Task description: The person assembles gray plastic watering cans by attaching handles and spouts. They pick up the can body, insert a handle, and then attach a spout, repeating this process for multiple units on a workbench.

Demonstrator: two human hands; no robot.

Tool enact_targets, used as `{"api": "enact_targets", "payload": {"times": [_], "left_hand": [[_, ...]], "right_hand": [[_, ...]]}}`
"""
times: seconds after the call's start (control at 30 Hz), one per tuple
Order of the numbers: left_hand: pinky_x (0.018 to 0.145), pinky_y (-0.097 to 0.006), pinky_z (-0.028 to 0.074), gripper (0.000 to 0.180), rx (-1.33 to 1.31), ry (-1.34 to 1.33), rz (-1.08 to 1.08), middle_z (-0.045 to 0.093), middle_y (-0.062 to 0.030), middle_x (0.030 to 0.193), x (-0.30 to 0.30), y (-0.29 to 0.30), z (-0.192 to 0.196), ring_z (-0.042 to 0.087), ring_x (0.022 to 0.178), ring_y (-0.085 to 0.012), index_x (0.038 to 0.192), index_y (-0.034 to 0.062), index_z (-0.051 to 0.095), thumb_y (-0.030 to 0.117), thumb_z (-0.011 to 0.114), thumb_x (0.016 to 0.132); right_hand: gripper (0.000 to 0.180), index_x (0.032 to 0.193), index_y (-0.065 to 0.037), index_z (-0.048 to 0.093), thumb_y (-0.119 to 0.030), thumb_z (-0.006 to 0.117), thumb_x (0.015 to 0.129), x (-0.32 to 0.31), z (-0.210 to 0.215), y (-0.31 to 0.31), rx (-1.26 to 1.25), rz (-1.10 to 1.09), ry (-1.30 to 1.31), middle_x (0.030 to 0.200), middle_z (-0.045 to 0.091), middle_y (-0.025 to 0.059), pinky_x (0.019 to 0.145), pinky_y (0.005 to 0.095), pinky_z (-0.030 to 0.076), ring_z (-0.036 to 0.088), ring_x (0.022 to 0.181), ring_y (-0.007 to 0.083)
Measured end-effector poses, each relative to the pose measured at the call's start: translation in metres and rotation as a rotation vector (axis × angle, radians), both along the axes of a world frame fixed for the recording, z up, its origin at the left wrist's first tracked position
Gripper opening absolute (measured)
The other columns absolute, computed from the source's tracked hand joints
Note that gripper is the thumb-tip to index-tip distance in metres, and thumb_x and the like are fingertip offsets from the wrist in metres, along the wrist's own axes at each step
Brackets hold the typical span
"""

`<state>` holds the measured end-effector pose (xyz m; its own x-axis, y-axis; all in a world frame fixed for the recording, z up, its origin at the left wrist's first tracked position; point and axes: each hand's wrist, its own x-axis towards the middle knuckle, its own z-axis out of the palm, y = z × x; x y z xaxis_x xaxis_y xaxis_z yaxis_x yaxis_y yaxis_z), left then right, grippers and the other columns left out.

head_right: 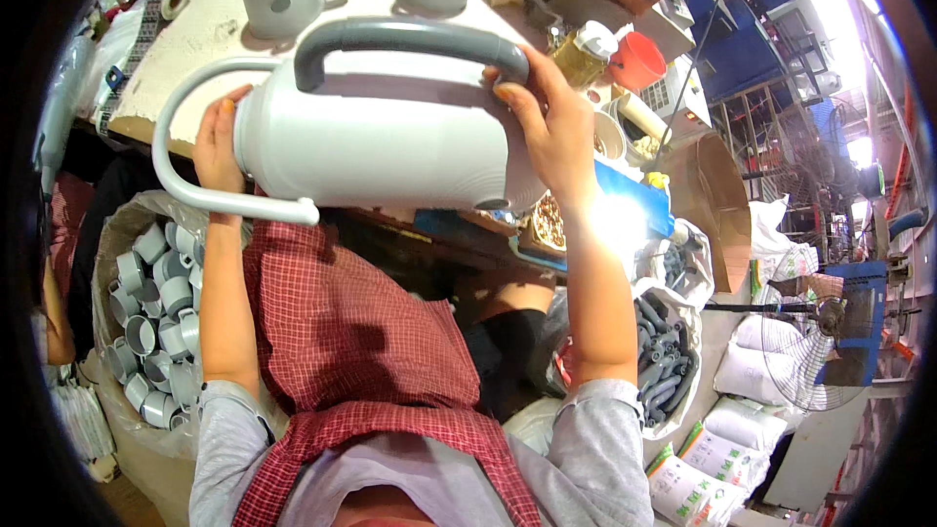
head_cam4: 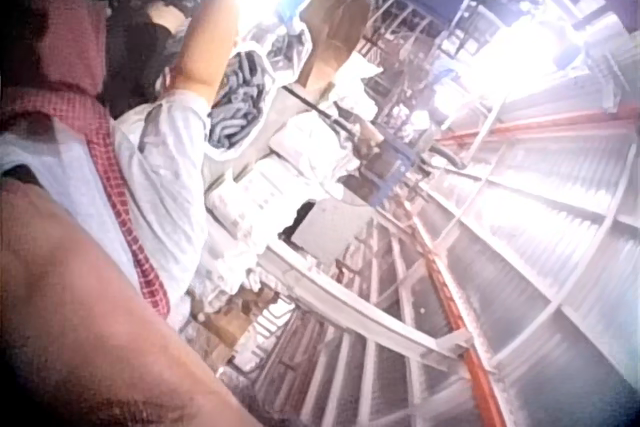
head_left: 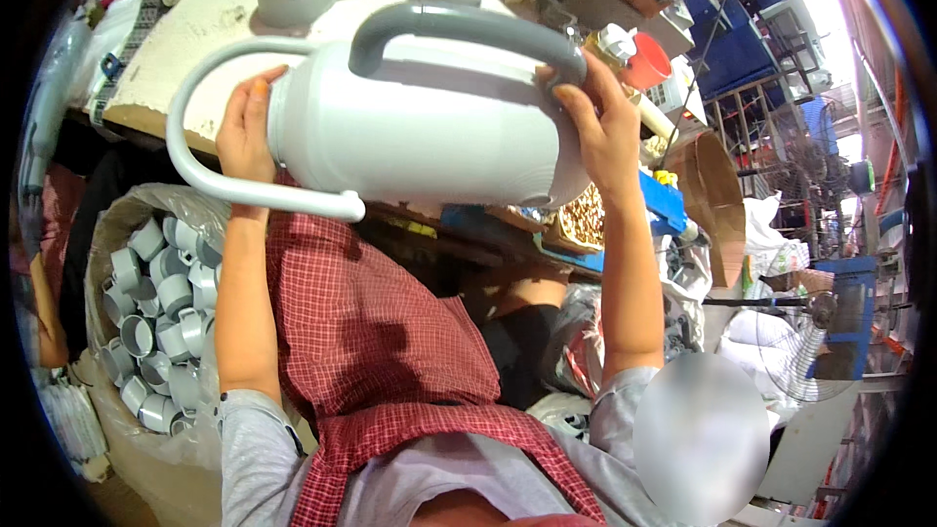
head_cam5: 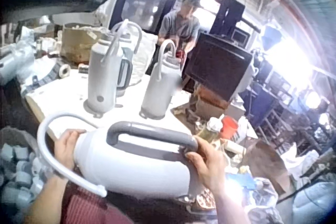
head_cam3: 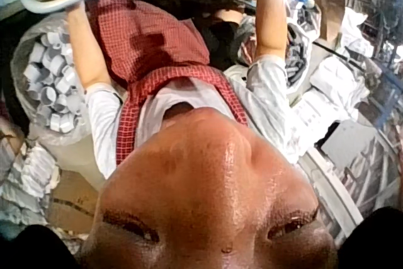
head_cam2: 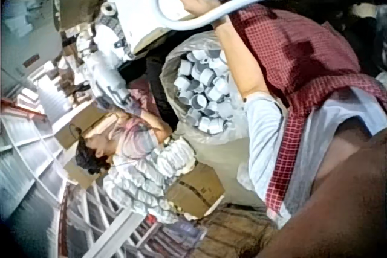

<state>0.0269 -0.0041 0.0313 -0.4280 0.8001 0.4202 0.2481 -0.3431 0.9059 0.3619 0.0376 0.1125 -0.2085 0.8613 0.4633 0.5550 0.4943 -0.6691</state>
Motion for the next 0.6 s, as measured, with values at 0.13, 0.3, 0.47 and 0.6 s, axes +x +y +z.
{"api": "enact_targets", "payload": {"times": [0.13,0.3,0.47,0.6], "left_hand": [[0.092,-0.032,0.043,0.036,-0.113,0.037,0.063,0.065,-0.0108,0.106,0.009,0.003,-0.015,0.057,0.101,-0.0170,0.111,0.0013,0.064,0.028,0.041,0.101],[0.083,-0.029,0.046,0.029,0.012,-0.021,0.050,0.068,-0.0103,0.098,0.003,-0.002,-0.010,0.060,0.091,-0.0152,0.105,-0.0013,0.064,0.020,0.044,0.100],[0.084,-0.029,0.047,0.027,0.020,-0.005,0.055,0.068,-0.0106,0.100,0.004,-0.014,0.000,0.060,0.092,-0.0159,0.105,-0.0006,0.063,0.018,0.044,0.099],[0.087,-0.030,0.046,0.027,0.017,0.055,0.035,0.066,-0.0107,0.103,0.018,-0.017,0.010,0.059,0.095,-0.0161,0.107,-0.0003,0.063,0.018,0.044,0.099]], "right_hand": [[0.037,0.122,0.001,0.056,-0.010,0.062,0.086,0.017,-0.011,0.004,0.129,-0.051,-0.114,0.099,0.067,0.0178,0.082,0.0315,0.050,0.066,0.091,0.0239],[0.036,0.122,0.002,0.053,-0.004,0.060,0.087,-0.004,0.008,0.001,-0.083,0.119,0.118,0.097,0.067,0.0166,0.081,0.0309,0.049,0.066,0.089,0.0215],[0.035,0.120,-0.001,0.055,-0.007,0.062,0.086,-0.004,0.001,0.001,0.030,0.077,0.067,0.100,0.065,0.0153,0.082,0.0340,0.049,0.063,0.090,0.0302],[0.035,0.119,-0.003,0.057,-0.011,0.063,0.085,0.014,-0.009,-0.002,0.095,0.025,0.077,0.099,0.063,0.0164,0.083,0.0361,0.048,0.061,0.092,0.0328]]}}
